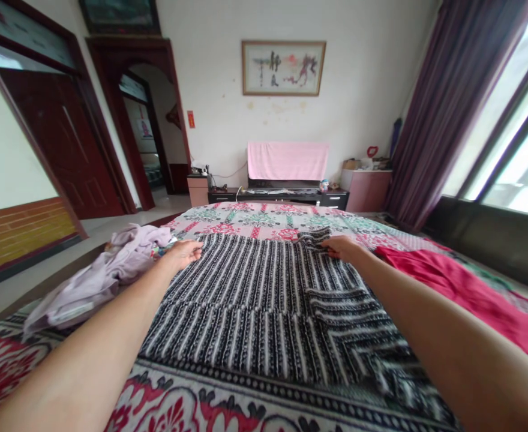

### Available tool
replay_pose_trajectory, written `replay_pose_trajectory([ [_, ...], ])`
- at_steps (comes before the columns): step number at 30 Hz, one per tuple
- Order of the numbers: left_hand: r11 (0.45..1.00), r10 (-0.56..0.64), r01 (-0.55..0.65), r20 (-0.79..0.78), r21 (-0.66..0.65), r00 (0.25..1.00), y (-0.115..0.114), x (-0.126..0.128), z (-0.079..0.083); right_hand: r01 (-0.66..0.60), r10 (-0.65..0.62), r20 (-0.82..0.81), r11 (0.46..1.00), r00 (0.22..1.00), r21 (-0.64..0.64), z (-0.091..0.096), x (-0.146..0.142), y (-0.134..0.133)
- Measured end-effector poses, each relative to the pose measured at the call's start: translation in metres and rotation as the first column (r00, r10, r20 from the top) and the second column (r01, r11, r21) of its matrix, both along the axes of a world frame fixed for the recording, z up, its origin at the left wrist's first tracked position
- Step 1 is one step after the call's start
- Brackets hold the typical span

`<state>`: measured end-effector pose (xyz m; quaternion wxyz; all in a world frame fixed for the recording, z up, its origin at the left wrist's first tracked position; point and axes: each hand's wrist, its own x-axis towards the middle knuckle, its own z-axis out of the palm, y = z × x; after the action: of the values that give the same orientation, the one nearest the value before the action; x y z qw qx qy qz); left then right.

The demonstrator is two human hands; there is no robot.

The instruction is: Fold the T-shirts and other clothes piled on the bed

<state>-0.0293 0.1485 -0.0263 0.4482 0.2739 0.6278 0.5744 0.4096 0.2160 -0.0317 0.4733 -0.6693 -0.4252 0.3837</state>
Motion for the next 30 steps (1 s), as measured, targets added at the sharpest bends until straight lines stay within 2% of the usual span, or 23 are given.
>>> replay_pose_trajectory([
  [3,0.999,0.020,-0.022,-0.056,-0.026,0.998,0.000,0.003,0.001,0.070,-0.070,-0.015,0.998,0.997,-0.006,0.004,-0.003,-0.007],
  [6,0.998,0.038,-0.043,-0.099,-0.048,0.994,-0.001,0.005,0.001,0.073,-0.071,-0.070,0.997,0.995,0.026,0.010,-0.003,-0.020],
  [9,0.998,0.030,-0.037,-0.125,-0.054,0.992,-0.006,0.006,0.005,-0.006,0.019,-0.186,0.998,0.982,0.070,0.018,0.002,-0.035],
  [12,0.999,-0.006,0.000,-0.144,-0.045,0.990,-0.017,0.005,0.016,-0.130,0.170,-0.326,0.982,0.930,0.140,0.028,0.011,-0.055],
  [14,0.999,-0.032,0.029,-0.170,-0.019,0.985,-0.027,0.002,0.024,-0.207,0.254,-0.341,0.964,0.905,0.168,0.035,0.019,-0.069],
  [17,0.998,-0.057,0.061,-0.202,0.017,0.978,-0.044,-0.005,0.032,-0.338,0.366,-0.274,0.930,0.889,0.145,0.043,0.034,-0.092],
  [19,0.997,-0.071,0.076,-0.222,0.016,0.973,-0.054,-0.012,0.031,-0.418,0.427,-0.219,0.904,0.878,0.085,0.045,0.044,-0.107],
  [22,0.994,-0.094,0.104,-0.299,0.018,0.950,-0.063,-0.027,0.020,-0.516,0.513,-0.107,0.856,0.851,-0.002,0.045,0.053,-0.129],
  [26,0.993,-0.113,0.112,-0.502,-0.031,0.858,-0.068,-0.043,0.000,-0.605,0.626,0.114,0.777,0.771,-0.177,0.048,0.054,-0.151],
  [28,0.995,-0.098,0.075,-0.558,-0.065,0.824,-0.070,-0.045,-0.006,-0.577,0.629,0.232,0.775,0.742,-0.258,0.051,0.052,-0.155],
  [30,0.997,-0.059,0.026,-0.562,-0.066,0.825,-0.071,-0.042,-0.007,-0.511,0.566,0.429,0.823,0.704,-0.248,0.054,0.050,-0.154],
])
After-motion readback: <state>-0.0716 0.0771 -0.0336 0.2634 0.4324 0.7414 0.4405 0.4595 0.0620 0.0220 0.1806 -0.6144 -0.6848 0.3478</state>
